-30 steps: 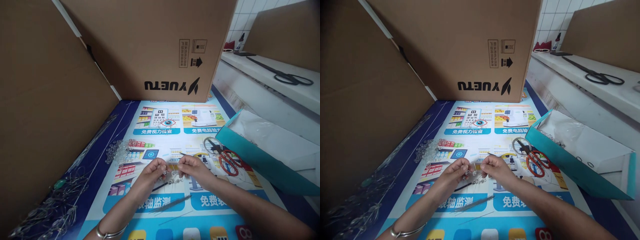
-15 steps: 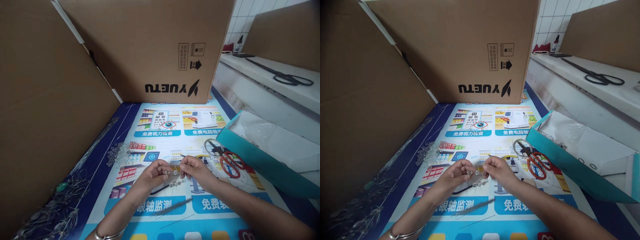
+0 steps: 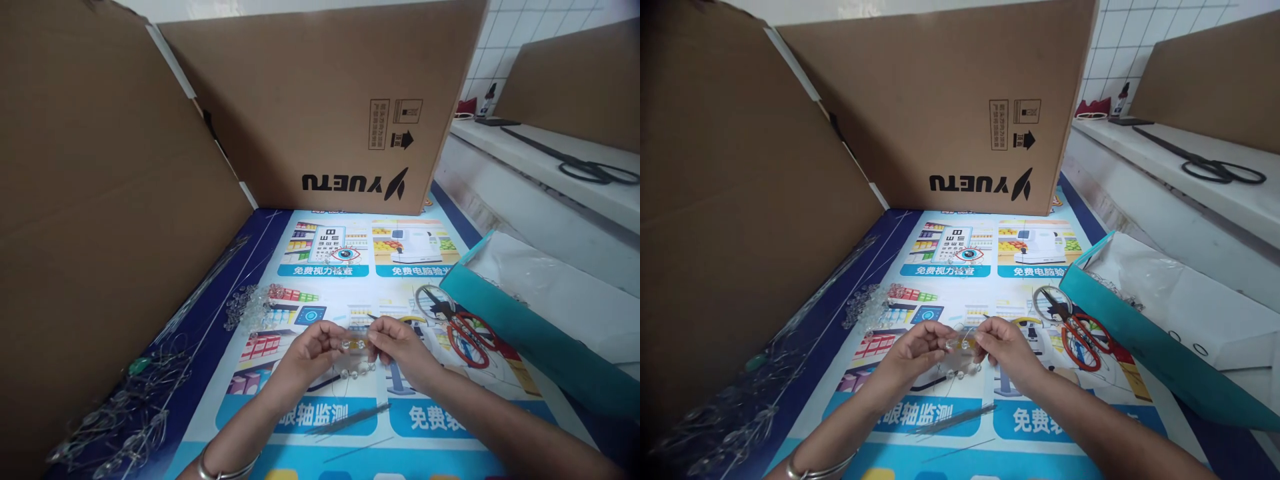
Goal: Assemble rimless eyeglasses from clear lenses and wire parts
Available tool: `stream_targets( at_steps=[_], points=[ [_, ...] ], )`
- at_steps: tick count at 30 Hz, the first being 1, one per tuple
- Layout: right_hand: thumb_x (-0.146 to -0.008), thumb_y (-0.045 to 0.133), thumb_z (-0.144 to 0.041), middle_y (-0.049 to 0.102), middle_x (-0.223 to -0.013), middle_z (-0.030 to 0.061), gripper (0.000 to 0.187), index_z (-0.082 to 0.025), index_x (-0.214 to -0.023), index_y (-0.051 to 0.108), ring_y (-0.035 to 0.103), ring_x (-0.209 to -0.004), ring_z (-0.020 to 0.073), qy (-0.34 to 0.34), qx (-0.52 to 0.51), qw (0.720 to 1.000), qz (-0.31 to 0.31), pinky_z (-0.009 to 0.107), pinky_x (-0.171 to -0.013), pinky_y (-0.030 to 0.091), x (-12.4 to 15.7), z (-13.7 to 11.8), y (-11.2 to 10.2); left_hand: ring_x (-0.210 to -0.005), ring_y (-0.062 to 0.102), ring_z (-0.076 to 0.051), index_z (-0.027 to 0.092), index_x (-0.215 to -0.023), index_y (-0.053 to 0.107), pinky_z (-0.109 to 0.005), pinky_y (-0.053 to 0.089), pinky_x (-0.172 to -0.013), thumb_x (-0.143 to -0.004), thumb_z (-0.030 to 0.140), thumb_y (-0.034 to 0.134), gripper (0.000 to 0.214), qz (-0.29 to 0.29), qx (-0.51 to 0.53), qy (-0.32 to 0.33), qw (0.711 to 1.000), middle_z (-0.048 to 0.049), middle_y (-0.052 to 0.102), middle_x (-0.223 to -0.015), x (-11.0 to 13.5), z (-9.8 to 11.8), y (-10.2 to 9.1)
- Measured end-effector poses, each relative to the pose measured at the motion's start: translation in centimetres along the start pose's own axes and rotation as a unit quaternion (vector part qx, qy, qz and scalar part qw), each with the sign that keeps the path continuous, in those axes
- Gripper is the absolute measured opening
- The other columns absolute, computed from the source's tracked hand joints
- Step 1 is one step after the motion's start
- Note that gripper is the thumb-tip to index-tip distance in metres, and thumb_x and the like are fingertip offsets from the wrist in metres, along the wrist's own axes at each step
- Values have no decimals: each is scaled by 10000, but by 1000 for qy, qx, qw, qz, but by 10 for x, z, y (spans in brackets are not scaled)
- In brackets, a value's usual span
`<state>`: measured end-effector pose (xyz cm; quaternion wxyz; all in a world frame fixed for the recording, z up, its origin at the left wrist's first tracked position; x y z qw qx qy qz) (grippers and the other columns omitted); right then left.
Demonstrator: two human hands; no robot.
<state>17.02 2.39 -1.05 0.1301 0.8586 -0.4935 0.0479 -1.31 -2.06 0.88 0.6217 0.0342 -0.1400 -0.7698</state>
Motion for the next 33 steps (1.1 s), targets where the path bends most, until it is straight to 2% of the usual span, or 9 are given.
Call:
stream_targets(
  at_steps=[6,13,21,27,33],
  points=[
    [-832,521,-366,618,-710,10,198,-174,-799,487,583,-567,108,21,-36,999,-4,181,-428,316,-2,5,-2,-763,541,-152,157,-980,545,-244,385,-653,-826,205,539,161,-1,-9,-15,1000,-69,635,-845,-2,-2,-5],
    [-827,521,-378,637,-771,37,205,-178,-815,477,602,-580,127,39,-27,999,-2,180,-408,341,-4,9,-5,-702,520,-135,147,-951,543,-244,372,-644,-825,222,542,147,-25,-3,-25,999,-65,638,-805,-5,-2,-8],
    [-824,528,-368,615,-733,18,199,-178,-821,472,607,-584,127,38,-39,999,-6,169,-394,342,-3,5,-4,-722,555,-146,160,-952,508,-246,373,-642,-817,225,551,156,-38,18,-42,998,-50,627,-780,-4,-5,-8],
    [-830,523,-359,602,-726,10,191,-174,-805,481,618,-597,134,25,-32,999,-2,169,-387,354,-2,-1,-3,-684,570,-122,176,-947,491,-238,380,-605,-798,217,570,174,-28,3,-77,997,-48,612,-901,-6,-9,-12],
    [-813,547,-339,601,-729,14,178,-170,-803,492,613,-604,133,18,-3,1000,-10,170,-387,368,-2,-3,-1,-615,563,-108,180,-915,475,-212,373,-523,-789,280,574,189,12,-54,-110,992,-18,592,-832,-10,-12,-14]
  ],
)
Point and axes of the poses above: each hand's wrist, its own x-axis away from the middle knuckle, its own y-axis out of the palm, z = x × y, the point moved 2 cm from there along -x, towards the middle knuckle
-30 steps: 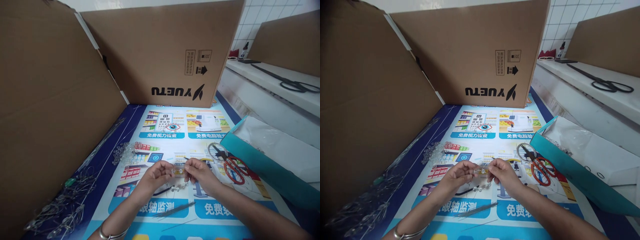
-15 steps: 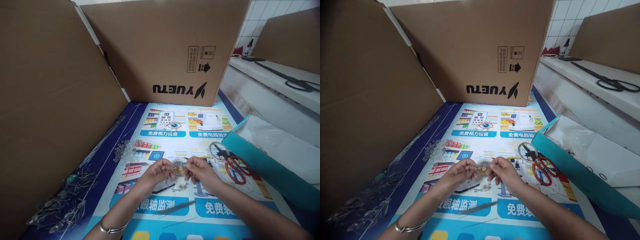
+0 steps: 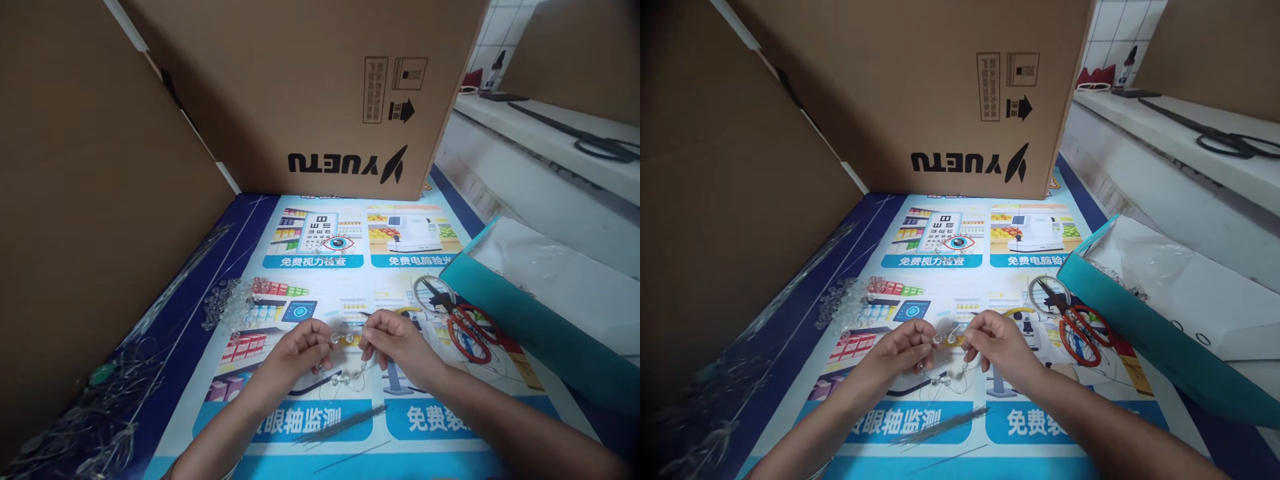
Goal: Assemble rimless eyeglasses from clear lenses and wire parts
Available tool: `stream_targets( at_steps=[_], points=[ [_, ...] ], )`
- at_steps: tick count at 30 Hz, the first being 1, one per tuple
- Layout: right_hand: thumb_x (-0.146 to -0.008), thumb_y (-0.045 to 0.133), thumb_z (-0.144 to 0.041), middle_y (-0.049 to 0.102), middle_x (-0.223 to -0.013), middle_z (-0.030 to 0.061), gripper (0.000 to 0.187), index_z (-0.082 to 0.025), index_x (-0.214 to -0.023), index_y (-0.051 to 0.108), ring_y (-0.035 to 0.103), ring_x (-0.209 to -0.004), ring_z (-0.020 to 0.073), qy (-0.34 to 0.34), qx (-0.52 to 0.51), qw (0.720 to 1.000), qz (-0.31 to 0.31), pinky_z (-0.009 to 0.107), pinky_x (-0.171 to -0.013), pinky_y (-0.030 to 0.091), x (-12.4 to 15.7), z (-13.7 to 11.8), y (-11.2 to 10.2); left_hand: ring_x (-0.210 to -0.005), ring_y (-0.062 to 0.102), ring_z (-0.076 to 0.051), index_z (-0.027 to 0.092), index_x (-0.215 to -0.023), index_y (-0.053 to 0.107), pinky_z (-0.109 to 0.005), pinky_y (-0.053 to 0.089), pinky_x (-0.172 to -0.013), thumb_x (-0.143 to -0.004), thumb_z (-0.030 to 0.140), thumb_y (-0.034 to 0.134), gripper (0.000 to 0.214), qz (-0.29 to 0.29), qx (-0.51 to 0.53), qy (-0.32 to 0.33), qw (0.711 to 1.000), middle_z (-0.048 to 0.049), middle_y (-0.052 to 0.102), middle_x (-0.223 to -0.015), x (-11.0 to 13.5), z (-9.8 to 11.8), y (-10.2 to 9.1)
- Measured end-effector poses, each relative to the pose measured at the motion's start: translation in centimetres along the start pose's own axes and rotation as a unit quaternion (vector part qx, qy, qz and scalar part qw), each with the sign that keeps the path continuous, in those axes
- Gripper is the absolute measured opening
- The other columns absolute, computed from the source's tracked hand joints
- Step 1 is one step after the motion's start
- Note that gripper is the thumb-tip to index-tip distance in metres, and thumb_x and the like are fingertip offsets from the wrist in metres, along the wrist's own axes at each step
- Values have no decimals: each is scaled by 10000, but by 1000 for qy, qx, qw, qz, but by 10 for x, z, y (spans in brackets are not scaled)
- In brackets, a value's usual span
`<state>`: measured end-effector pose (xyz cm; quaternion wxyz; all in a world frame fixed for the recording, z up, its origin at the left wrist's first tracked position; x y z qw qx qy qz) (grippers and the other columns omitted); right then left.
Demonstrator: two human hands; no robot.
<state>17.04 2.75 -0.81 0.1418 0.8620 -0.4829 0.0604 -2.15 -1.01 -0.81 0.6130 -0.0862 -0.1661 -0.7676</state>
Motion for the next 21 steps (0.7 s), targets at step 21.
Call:
stream_targets(
  at_steps=[21],
  points=[
    [-824,514,-287,510,-599,-46,84,-203,-814,519,530,-524,89,21,115,993,23,193,-497,429,-4,5,0,-601,500,-113,187,-932,496,-205,405,-524,-835,323,509,168,19,-68,-68,995,-5,587,-679,-1,-3,-5]
  ],
)
Point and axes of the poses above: each hand's wrist, its own x-axis away from the middle knuckle, its own y-axis out of the palm, z = x × y, the point moved 2 cm from there along -x, towards the middle knuckle
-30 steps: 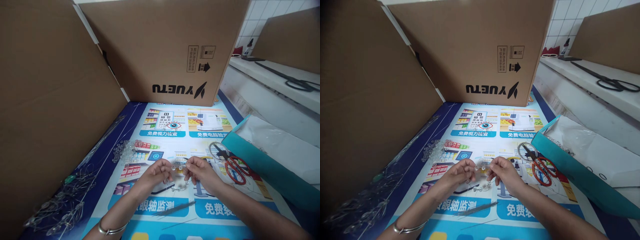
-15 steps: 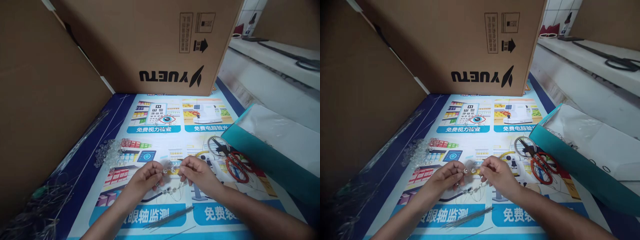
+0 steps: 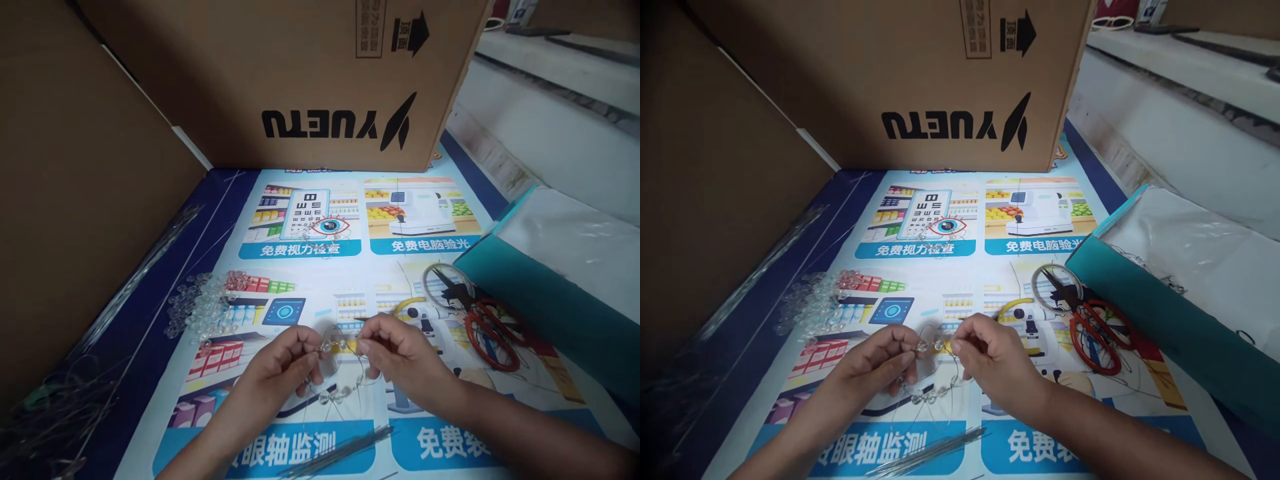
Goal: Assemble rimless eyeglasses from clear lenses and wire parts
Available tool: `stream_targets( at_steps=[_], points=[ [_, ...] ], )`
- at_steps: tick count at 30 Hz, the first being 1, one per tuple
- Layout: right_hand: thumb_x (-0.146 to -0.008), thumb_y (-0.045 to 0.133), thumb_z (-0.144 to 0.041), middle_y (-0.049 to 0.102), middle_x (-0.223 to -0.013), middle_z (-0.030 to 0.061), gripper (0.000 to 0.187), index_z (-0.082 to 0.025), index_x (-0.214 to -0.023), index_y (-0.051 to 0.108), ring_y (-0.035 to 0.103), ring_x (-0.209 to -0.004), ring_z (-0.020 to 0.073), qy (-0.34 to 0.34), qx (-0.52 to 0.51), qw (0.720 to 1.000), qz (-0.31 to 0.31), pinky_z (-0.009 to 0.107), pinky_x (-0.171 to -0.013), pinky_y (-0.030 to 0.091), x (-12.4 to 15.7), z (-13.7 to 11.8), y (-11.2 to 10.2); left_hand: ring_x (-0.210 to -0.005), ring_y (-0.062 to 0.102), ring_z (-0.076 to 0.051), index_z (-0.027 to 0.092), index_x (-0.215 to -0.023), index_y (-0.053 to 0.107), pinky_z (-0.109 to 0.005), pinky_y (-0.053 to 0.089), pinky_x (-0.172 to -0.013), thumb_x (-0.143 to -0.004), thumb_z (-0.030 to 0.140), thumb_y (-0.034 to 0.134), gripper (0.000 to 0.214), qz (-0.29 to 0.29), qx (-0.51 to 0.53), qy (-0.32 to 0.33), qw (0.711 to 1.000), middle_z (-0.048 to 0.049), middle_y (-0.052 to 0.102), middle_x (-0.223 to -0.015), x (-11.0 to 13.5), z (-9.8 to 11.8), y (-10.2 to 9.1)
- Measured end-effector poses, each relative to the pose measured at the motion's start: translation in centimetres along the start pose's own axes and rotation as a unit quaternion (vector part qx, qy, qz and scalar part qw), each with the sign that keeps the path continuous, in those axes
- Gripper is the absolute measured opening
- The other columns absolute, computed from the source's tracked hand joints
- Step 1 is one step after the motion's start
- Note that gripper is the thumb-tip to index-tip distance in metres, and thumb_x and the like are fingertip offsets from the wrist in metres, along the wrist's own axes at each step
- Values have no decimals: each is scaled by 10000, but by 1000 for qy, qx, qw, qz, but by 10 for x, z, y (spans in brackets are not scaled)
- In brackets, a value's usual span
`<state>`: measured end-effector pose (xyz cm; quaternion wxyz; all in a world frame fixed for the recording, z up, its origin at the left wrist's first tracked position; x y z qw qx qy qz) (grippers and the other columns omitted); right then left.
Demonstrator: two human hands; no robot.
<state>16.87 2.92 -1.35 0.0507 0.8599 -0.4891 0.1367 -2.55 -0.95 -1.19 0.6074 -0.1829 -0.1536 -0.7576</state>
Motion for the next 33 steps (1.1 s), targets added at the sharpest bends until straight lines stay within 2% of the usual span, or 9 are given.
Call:
stream_targets(
  at_steps=[5,12,15,19,23,27,30,33],
  points=[
    [-823,512,-282,520,-585,-40,66,-223,-801,530,517,-516,99,-10,39,999,18,201,-479,412,-1,2,-1,-629,522,-122,195,-957,503,-214,415,-531,-842,309,502,162,-7,4,12,1000,-13,590,-732,-1,-4,-1],
    [-833,496,-264,543,-542,-43,54,-235,-800,527,507,-492,109,-12,108,994,29,210,-460,376,-3,1,-3,-607,505,-116,193,-953,528,-203,411,-521,-850,314,486,164,0,-41,6,999,-15,601,-716,0,-5,-2],
    [-835,492,-260,545,-546,-46,48,-237,-805,523,530,-509,113,-12,110,993,26,213,-481,393,-3,1,-4,-601,504,-111,192,-968,531,-199,410,-520,-848,315,493,176,5,-37,4,999,-16,603,-725,1,-4,-3],
    [-834,487,-261,538,-575,-48,47,-229,-806,506,547,-499,105,3,77,997,20,210,-482,405,-3,4,-3,-564,504,-110,180,-976,534,-202,410,-514,-869,340,449,211,8,20,-7,1000,-25,620,-676,1,-2,-2],
    [-817,514,-289,537,-624,-44,78,-217,-797,490,535,-475,92,19,19,1000,15,199,-446,393,-4,4,-3,-488,501,-98,180,-1001,545,-191,389,-467,-872,351,436,240,-34,72,-25,997,-20,624,-609,1,0,3],
    [-813,529,-305,524,-611,-44,106,-206,-795,494,516,-474,80,20,3,1000,4,184,-432,365,-5,0,-4,-514,540,-110,190,-1038,556,-181,383,-446,-859,330,462,246,-83,79,-25,993,-16,623,-607,3,-1,8],
    [-812,530,-334,528,-618,-37,141,-200,-795,489,510,-472,78,26,-7,1000,-6,179,-411,342,-5,-2,-5,-491,519,-102,196,-1063,560,-183,374,-436,-851,317,474,259,-95,76,-34,992,-20,638,-628,4,-3,9],
    [-812,532,-354,520,-599,-41,163,-197,-801,487,508,-467,80,22,-14,1000,-10,179,-406,338,-4,-2,-6,-454,456,-81,184,-1008,587,-186,355,-433,-842,311,489,230,-103,66,-31,992,-20,627,-640,5,-4,9]
  ],
)
Point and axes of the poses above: each hand's wrist, its own x-axis away from the middle knuckle, its own y-axis out of the palm, z = x × y, the point moved 2 cm from there along -x, towards the middle knuckle
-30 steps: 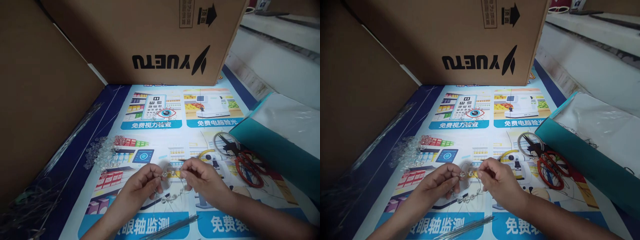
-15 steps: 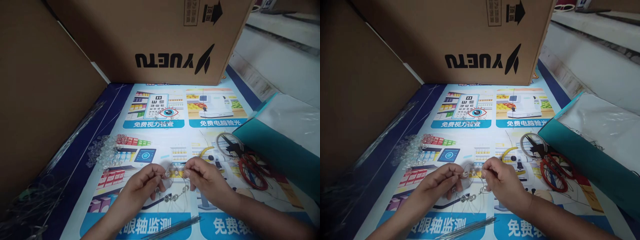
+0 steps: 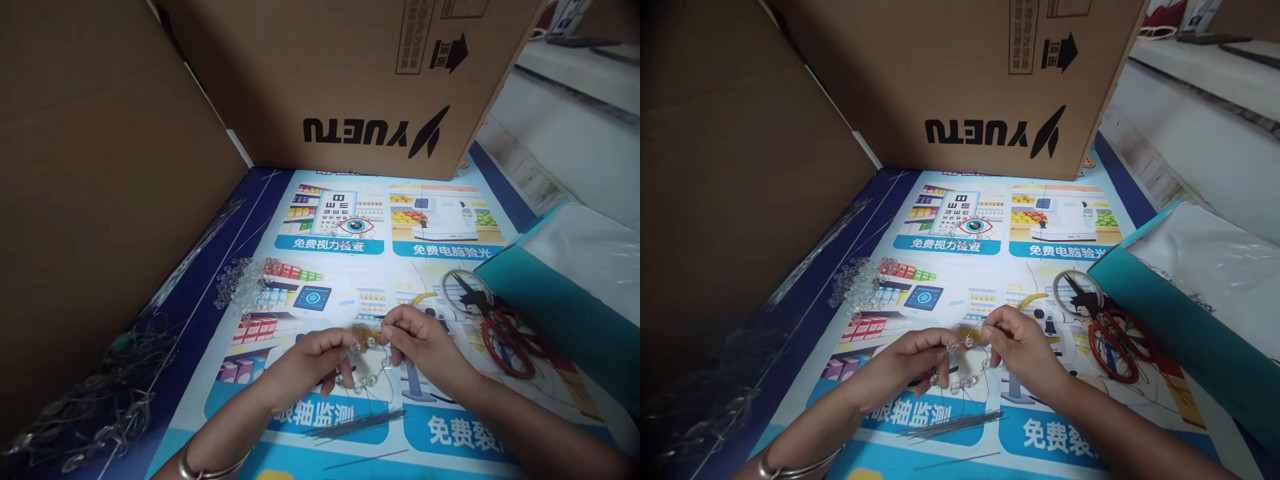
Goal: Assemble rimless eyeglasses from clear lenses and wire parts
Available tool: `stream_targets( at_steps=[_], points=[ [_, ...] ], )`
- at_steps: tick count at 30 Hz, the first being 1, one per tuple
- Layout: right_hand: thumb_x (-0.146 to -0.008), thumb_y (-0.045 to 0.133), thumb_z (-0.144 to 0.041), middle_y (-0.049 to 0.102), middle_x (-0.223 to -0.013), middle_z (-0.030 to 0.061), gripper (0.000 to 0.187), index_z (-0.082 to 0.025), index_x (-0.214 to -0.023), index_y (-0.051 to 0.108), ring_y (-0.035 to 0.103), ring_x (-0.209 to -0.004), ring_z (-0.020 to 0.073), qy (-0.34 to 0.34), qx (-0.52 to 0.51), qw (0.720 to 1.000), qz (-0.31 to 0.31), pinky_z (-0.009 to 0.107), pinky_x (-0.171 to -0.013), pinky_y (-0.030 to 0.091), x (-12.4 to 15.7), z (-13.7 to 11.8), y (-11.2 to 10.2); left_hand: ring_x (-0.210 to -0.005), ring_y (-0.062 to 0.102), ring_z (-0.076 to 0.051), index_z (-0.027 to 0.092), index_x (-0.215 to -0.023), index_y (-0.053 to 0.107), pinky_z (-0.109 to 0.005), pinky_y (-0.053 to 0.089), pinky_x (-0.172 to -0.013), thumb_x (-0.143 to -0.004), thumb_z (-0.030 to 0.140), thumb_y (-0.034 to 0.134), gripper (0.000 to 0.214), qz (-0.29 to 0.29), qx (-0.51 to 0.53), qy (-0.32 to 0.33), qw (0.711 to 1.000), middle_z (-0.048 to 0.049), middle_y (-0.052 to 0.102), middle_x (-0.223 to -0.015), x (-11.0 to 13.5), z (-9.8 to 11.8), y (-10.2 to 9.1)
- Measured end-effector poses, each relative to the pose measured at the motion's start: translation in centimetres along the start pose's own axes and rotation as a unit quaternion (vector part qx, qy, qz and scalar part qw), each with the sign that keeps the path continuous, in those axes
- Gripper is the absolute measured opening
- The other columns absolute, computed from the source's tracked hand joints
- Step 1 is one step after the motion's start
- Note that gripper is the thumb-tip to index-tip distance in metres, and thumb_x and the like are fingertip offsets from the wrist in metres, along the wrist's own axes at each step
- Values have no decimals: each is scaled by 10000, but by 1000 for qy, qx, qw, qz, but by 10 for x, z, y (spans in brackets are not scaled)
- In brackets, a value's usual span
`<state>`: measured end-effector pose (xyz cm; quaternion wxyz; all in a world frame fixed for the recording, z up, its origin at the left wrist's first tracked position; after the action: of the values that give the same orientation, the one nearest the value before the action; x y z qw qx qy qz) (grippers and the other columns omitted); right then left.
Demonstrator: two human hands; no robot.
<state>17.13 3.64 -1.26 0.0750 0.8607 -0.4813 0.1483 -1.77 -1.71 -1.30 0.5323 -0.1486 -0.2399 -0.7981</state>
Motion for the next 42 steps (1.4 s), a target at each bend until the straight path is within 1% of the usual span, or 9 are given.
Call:
stream_targets(
  at_steps=[5,9,11,18,24,29,34,38,42],
  points=[
    [-820,523,-357,512,-562,-47,165,-195,-816,490,500,-457,82,3,2,1000,-2,174,-394,326,0,3,-1,-541,450,-85,189,-939,603,-203,369,-490,-827,280,510,172,6,-57,54,997,-37,607,-827,4,11,-1],
    [-819,521,-358,509,-525,-49,169,-192,-809,494,487,-438,81,8,8,1000,1,169,-385,323,-1,2,-1,-834,512,-159,198,-863,631,-273,398,-758,-821,257,525,128,39,-135,141,980,-50,564,-970,6,21,-3],
    [-815,523,-366,521,-547,-44,177,-191,-805,495,492,-434,79,10,8,1000,3,168,-378,326,-1,1,0,-916,501,-187,200,-837,628,-295,373,-826,-821,274,525,128,47,-150,159,975,-53,556,-982,6,21,-5],
    [-808,534,-382,541,-560,-38,187,-201,-810,489,501,-441,91,30,14,999,7,175,-377,342,0,0,1,-688,509,-138,177,-840,561,-250,390,-659,-848,324,486,165,21,-69,74,995,-14,570,-728,6,13,-9],
    [-839,492,-367,555,-528,-37,166,-202,-822,495,463,-432,87,18,24,999,12,185,-406,352,0,2,0,-708,516,-116,172,-865,570,-223,399,-633,-779,224,593,102,46,-45,103,993,-9,570,-799,4,15,-9],
    [-837,499,-361,544,-527,-39,167,-198,-800,492,475,-449,91,3,9,1000,20,192,-424,370,0,1,0,-537,548,-112,161,-850,535,-207,419,-473,-804,313,565,161,19,28,49,998,3,569,-622,-1,7,-1],
    [-845,494,-346,511,-504,-51,166,-193,-783,498,456,-437,79,-9,-3,1000,29,187,-426,361,1,-1,-1,-473,568,-97,154,-821,527,-184,385,-403,-812,409,537,255,10,35,8,999,-10,593,-684,0,1,3],
    [-839,506,-353,529,-565,-47,170,-190,-793,489,467,-446,72,-8,-22,999,31,185,-420,354,1,-1,-1,-476,520,-74,154,-828,529,-171,343,-416,-815,410,533,257,44,19,22,999,9,562,-651,1,5,-2],
    [-858,484,-343,551,-568,-35,167,-184,-809,487,464,-461,74,-18,-18,1000,18,189,-439,351,2,0,0,-493,439,-61,150,-817,538,-185,347,-471,-814,367,545,217,101,15,74,992,31,510,-617,0,9,-8]
  ],
)
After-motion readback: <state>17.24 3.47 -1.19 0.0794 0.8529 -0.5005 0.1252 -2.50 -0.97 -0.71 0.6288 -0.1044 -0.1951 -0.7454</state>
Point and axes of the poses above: each hand's wrist, its own x-axis away from the middle knuckle, its own y-axis out of the palm, z = x × y, the point moved 2 cm from there along -x, towards the middle knuckle
